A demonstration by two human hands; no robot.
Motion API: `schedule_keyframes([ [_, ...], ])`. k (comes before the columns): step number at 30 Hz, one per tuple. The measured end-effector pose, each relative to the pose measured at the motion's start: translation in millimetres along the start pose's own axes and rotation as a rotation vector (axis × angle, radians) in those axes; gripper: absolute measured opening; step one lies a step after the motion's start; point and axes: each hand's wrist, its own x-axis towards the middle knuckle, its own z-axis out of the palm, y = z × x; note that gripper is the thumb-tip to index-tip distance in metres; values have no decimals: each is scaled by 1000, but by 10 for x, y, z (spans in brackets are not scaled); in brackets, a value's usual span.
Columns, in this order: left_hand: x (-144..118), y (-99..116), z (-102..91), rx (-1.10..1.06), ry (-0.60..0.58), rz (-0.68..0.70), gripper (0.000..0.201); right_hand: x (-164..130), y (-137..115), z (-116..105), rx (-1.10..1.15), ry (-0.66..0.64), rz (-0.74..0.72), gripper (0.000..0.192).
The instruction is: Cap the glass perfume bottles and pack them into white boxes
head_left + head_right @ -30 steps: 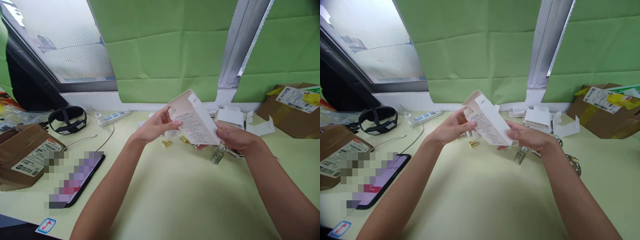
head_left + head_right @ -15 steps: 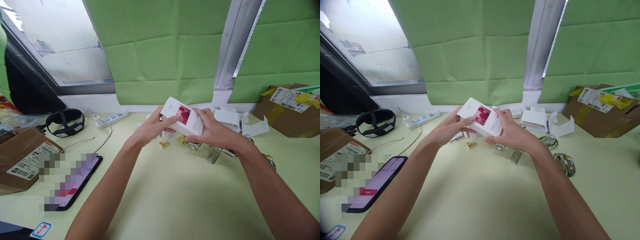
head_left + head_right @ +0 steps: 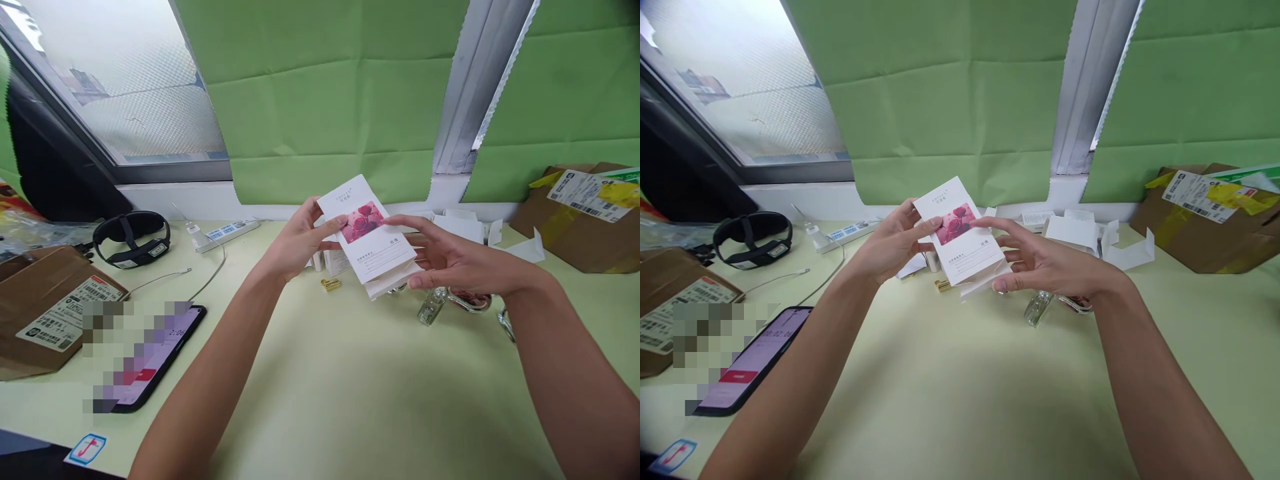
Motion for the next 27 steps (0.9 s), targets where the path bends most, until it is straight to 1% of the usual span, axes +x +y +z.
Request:
schedule_keyframes([
  [3,4,-1,1,-20,14,4,30,-10,12,-3,-22,-3,-3,67],
  [6,-1,-5,23,-10,26,22,28,-8,3,6,-37,30,-25,56],
  [9,-13,0,74,19,70,83,28,14,-32,23,-49,87,-67,46],
  [11,-27,21,117,45,100,125,39,25,-47,20,-49,157,-88,44],
  [13,-46,54,160,79,98,141,62,24,-50,5,-58,244,-98,46],
  [15,-72,87,200,118,50,146,82,15,-49,-9,-68,309,-96,48],
  [16,-87,100,218,137,2,149,88,11,-49,-13,-71,327,-93,48],
  [17,-102,109,236,159,-62,151,89,8,-51,-14,-74,339,-92,47],
  [19,-130,114,270,211,-201,156,82,10,-56,-10,-78,353,-105,46],
  [21,-150,105,303,258,-284,175,71,19,-59,-7,-80,356,-139,43],
  [22,-156,96,319,275,-292,193,66,24,-58,-9,-81,353,-157,41],
  [24,-159,76,345,294,-268,227,59,30,-48,-18,-88,348,-174,36],
  [27,-154,53,374,319,-225,263,55,24,-28,-38,-98,349,-161,32],
])
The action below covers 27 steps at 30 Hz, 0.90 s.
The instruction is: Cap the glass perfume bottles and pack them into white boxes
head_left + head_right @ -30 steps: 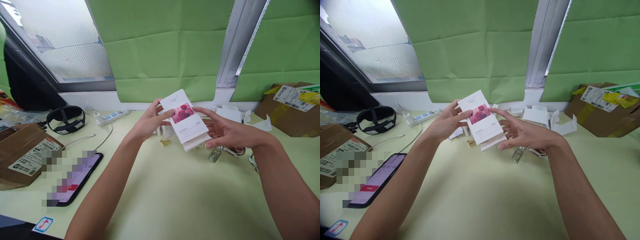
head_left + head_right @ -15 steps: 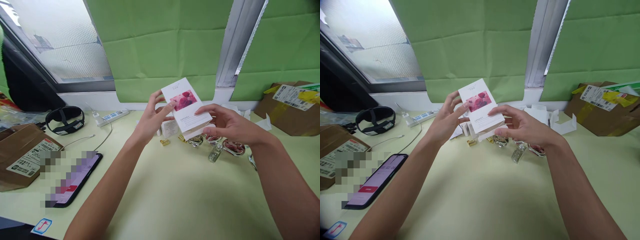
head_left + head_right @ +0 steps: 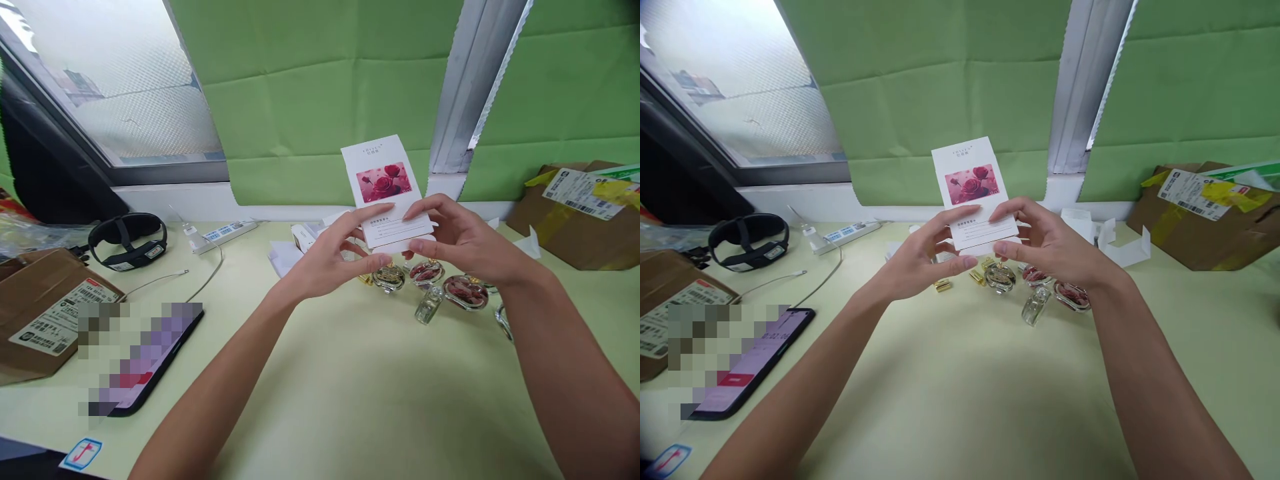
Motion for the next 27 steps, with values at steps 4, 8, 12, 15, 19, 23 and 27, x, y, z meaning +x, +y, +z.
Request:
schedule_keyframes([
  [4,-8,14,32,-11,21,4,54,-15,1,-16,25,-12,-8,31],
  [8,-29,32,55,-29,-5,-30,52,-20,-4,-20,27,-39,-5,33],
  [12,-30,-11,59,-49,-44,11,54,-26,5,-37,15,-41,-50,35],
  [15,-24,-56,59,-71,-57,44,52,-38,6,-59,5,-59,-39,36],
  [19,-20,-75,61,-55,-76,55,50,-53,14,-90,-14,-97,1,37],
  [23,-21,-59,74,16,-86,41,53,-53,28,-106,-8,-105,7,37],
  [27,-18,-65,109,31,-49,90,56,-48,14,-102,-36,-91,4,36],
])
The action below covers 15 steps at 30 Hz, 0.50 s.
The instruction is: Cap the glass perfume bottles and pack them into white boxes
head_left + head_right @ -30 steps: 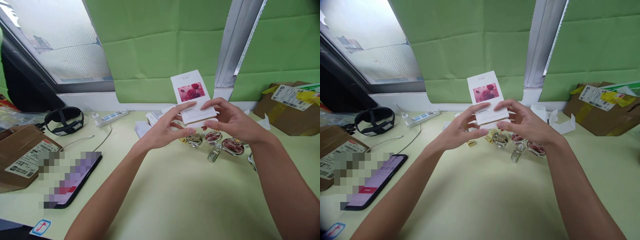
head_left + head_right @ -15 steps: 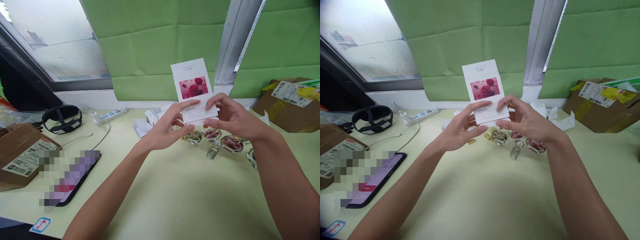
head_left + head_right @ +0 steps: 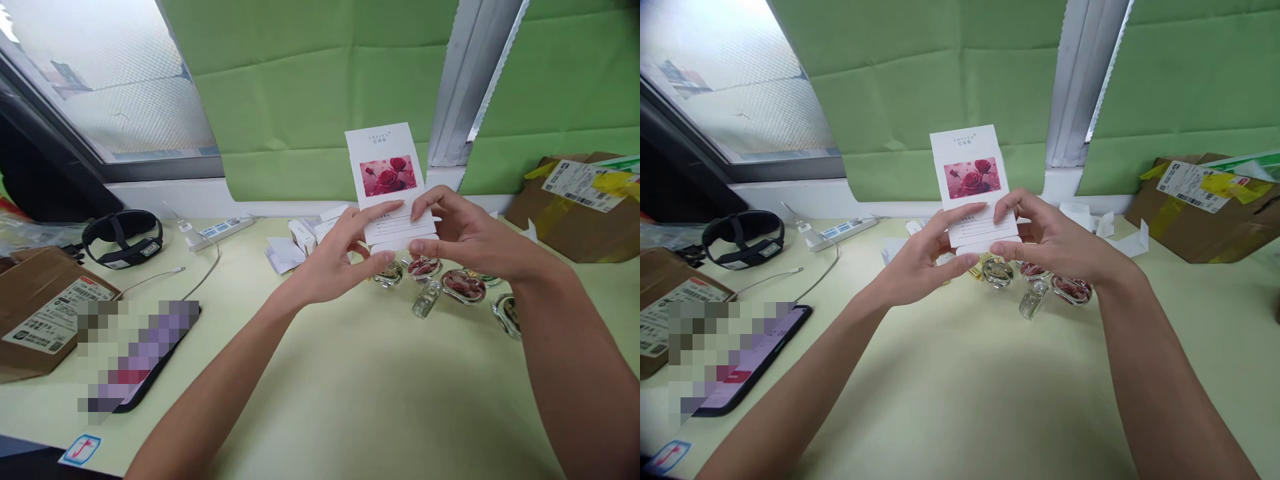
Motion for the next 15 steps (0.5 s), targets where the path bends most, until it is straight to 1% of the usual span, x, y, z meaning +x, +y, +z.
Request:
schedule_keyframes([
  [4,6,-14,14,36,19,24,59,-14,-39,-5,-60,26,10,37],
  [10,-7,-7,-45,103,-26,-34,59,-98,-93,-81,-73,-65,81,40],
  [15,-14,7,-44,124,-23,-13,59,-110,-104,-114,-70,-65,83,39],
])
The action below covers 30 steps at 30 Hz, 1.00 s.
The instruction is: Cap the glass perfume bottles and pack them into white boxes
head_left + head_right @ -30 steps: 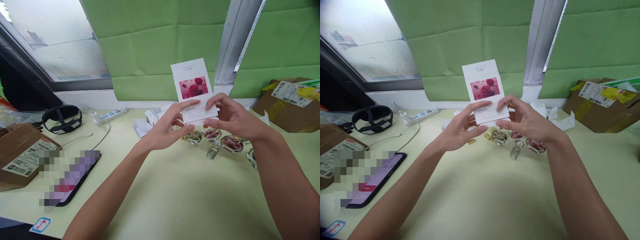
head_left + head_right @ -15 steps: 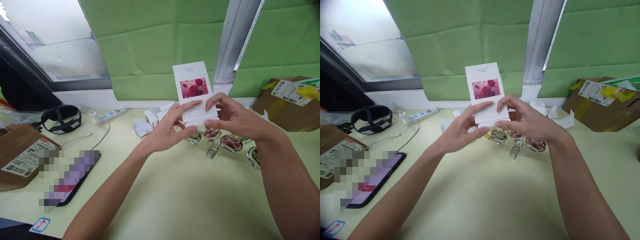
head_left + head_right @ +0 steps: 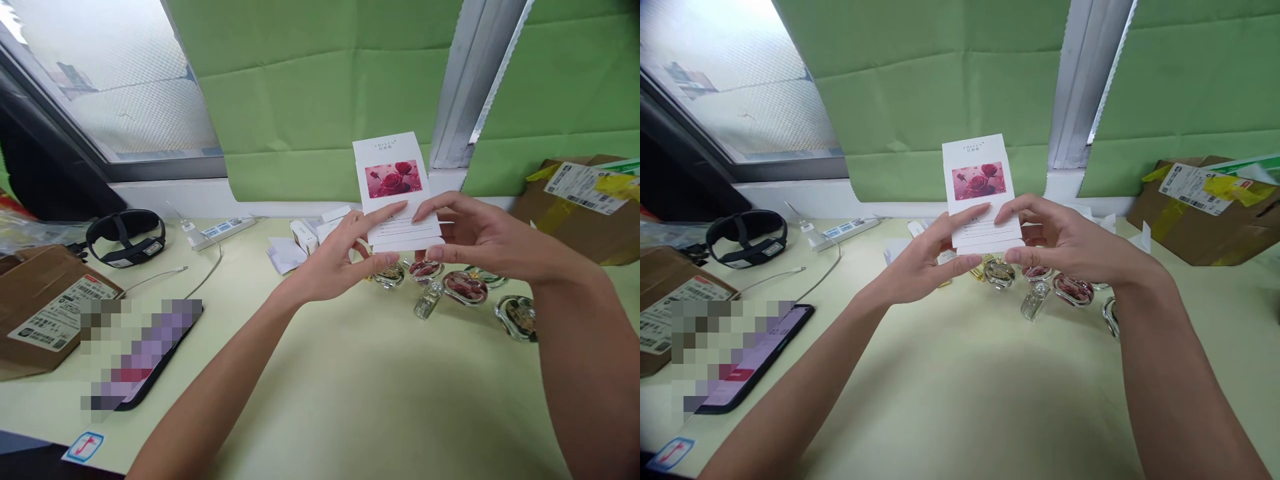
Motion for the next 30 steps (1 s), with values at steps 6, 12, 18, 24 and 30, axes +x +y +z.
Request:
schedule_keyframes([
  [6,16,16,55,2,57,22,63,29,-3,28,54,38,-26,40],
  [12,20,1,71,11,80,-5,61,44,6,56,91,37,-11,40],
  [18,18,-10,80,12,98,-16,61,49,36,49,80,25,-45,37],
  [24,19,-18,85,11,137,-6,57,70,63,54,56,39,-82,35],
  [30,33,-11,89,50,161,12,51,101,57,97,45,39,-96,29],
])
